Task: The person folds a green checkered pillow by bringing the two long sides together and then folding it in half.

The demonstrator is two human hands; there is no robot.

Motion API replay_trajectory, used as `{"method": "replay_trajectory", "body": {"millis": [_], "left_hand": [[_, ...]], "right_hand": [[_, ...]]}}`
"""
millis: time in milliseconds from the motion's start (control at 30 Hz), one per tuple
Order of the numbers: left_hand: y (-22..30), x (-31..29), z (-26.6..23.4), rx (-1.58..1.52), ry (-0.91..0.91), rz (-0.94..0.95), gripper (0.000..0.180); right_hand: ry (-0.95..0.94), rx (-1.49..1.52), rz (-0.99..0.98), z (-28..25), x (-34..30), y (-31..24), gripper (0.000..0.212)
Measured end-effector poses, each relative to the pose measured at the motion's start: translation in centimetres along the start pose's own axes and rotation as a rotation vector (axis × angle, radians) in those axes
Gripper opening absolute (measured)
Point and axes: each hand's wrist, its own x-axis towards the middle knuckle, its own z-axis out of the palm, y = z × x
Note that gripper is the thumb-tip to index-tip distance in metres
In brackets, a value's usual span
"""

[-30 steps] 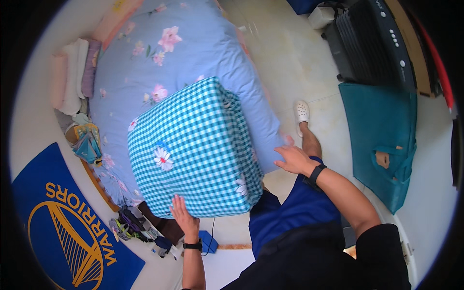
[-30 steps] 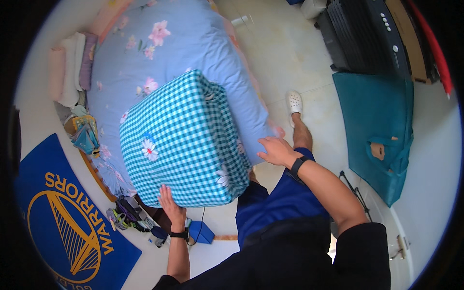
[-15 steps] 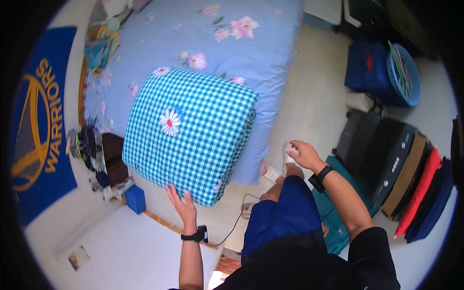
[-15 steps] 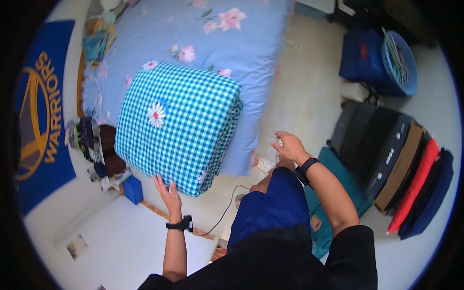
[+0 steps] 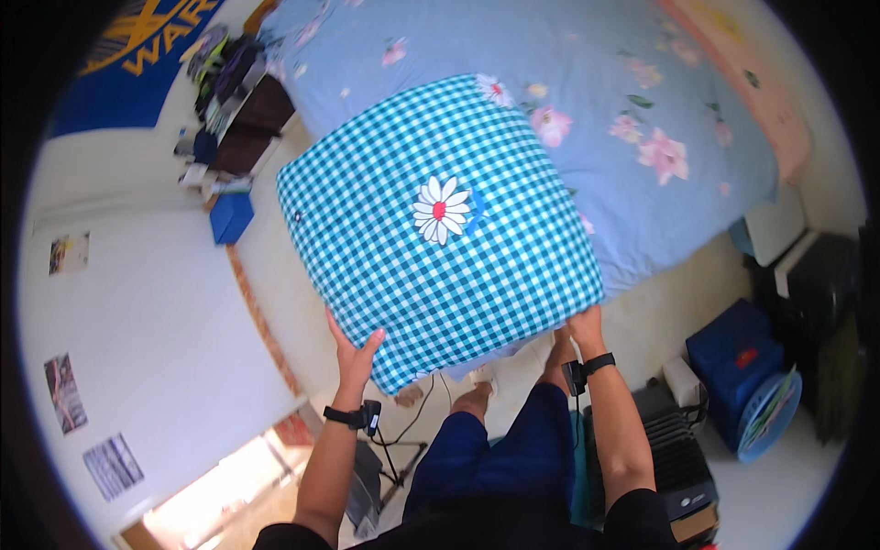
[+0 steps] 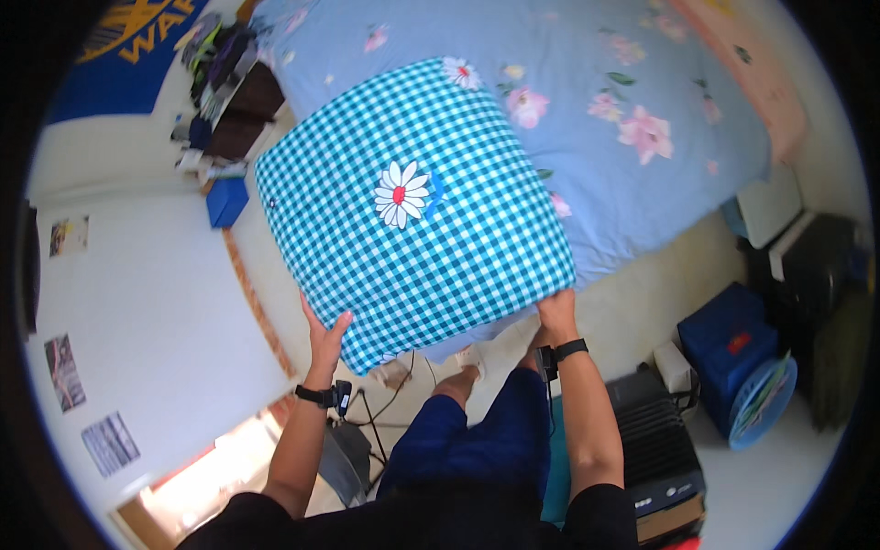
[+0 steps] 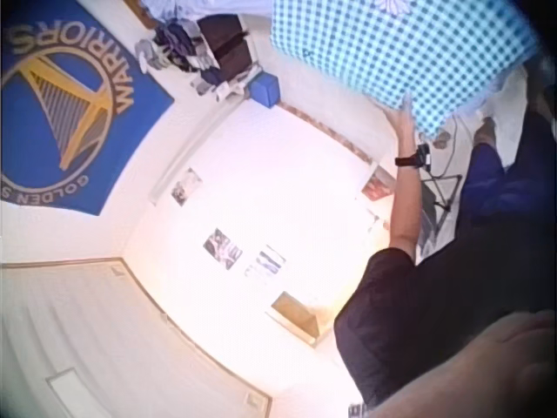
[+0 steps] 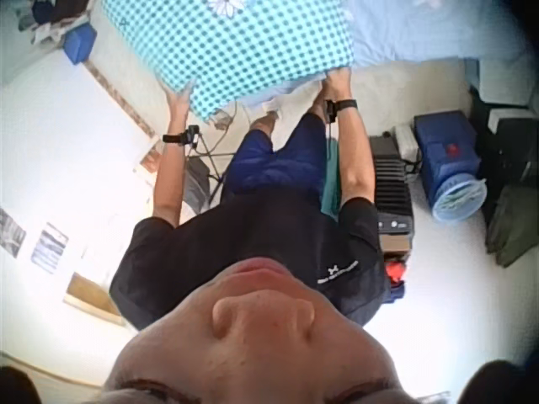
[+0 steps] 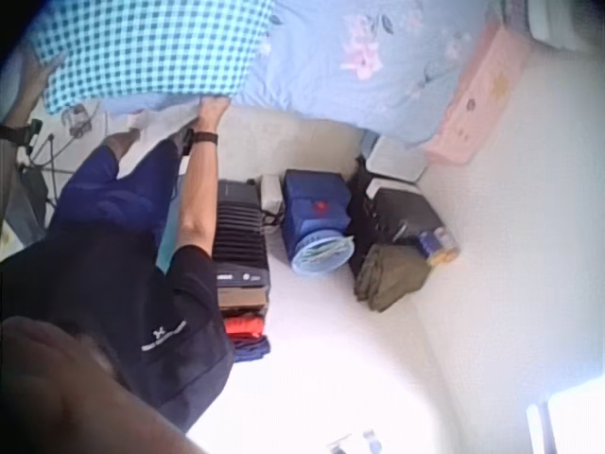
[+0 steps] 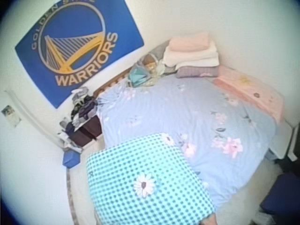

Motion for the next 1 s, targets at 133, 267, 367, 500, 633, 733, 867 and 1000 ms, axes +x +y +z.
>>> {"method": "replay_trajectory", "body": {"millis": [133,267,367,500,633,733,867,1000], "left_hand": [[-0.8,-1.7,-1.7,0.024,0.047,-0.002,0.118],[0.7,-2.3,-0.1,-0.025,0.077,-0.01,0.116],[0.9,-3.5,-0.1,0.161,0.162,0.042,0.105],[1.7,-3.9,1.7,0.07,0.174,0.114,0.096],[0.1,-5.3,1.0,0.048,0.122,0.102,0.094],[-0.1,-4.6,1.4,0.069,0.068,-0.045,0.097],[-0.1,-6.2,0.0,-0.126,0.042,-0.21,0.106],[-4.2,-6.8,1.8,-0.146,0.022,-0.128,0.109]], "right_hand": [[-0.026,0.075,-0.037,0.8,2.3,-1.8,0.089],[-0.182,-0.283,0.046,-4.1,0.5,9.4,0.057],[-0.001,0.214,0.097,-3.7,1.3,5.5,0.031],[0.084,0.362,-0.122,-4.3,3.0,4.3,0.027],[0.1,0.225,-0.309,-5.2,2.4,3.6,0.05],[-0.106,0.027,-0.135,-9.4,1.7,3.0,0.058],[-0.471,-0.7,-0.058,-10.3,0.4,-7.8,0.048],[-0.331,-0.804,-0.012,-10.8,-0.8,-17.6,0.049]]}}
